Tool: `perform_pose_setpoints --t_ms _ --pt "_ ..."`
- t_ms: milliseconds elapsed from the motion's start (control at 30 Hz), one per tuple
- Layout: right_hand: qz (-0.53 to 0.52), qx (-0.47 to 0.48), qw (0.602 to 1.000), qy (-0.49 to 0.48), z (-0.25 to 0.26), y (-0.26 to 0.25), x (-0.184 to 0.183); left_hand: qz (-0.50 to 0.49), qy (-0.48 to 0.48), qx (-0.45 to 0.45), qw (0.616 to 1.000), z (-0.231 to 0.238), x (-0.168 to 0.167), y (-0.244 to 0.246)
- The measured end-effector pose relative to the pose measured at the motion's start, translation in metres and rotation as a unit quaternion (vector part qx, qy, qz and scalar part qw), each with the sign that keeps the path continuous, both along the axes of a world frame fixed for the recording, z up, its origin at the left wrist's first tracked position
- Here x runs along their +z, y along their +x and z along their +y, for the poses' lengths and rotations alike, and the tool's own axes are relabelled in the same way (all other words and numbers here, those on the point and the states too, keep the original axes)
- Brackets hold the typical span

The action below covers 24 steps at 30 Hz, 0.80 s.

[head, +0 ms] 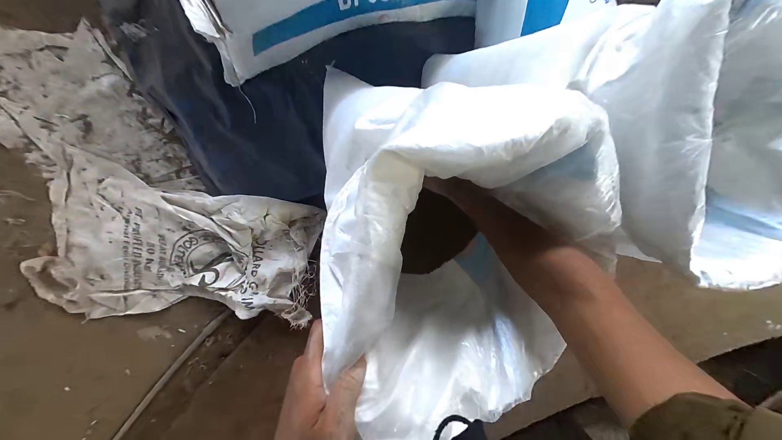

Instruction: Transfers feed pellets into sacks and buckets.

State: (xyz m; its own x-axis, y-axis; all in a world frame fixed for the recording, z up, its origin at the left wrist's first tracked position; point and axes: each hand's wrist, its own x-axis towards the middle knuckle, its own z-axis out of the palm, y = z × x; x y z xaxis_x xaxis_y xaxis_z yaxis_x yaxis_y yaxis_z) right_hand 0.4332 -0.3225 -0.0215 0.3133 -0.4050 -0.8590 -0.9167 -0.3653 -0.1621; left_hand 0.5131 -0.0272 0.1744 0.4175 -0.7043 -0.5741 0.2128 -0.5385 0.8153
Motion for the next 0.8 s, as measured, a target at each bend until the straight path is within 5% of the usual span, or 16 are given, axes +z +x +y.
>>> perform_pose_setpoints --t_ms 167,300,467,800 --pt "-0.037 0.075 0.988 0.130 -0.014 -0.007 -0.008 0.065 -0.063 0.066 0.994 -0.003 -0.003 0.000" --pt "-0.118 -0.046 0.977 0.171 0.000 -0.044 -0.049 0.099 -0.062 0.076 0.990 -0.004 -0.004 -0.001" --pt "-0.083 -0.082 0.972 0.205 0.020 -0.080 -0.091 0.128 -0.029 0.061 0.989 -0.008 -0.004 0.001" --pt "-0.163 -0.117 0.954 0.225 -0.004 -0.048 0.029 0.191 -0.081 0.038 0.978 0.008 -0.028 0.020"
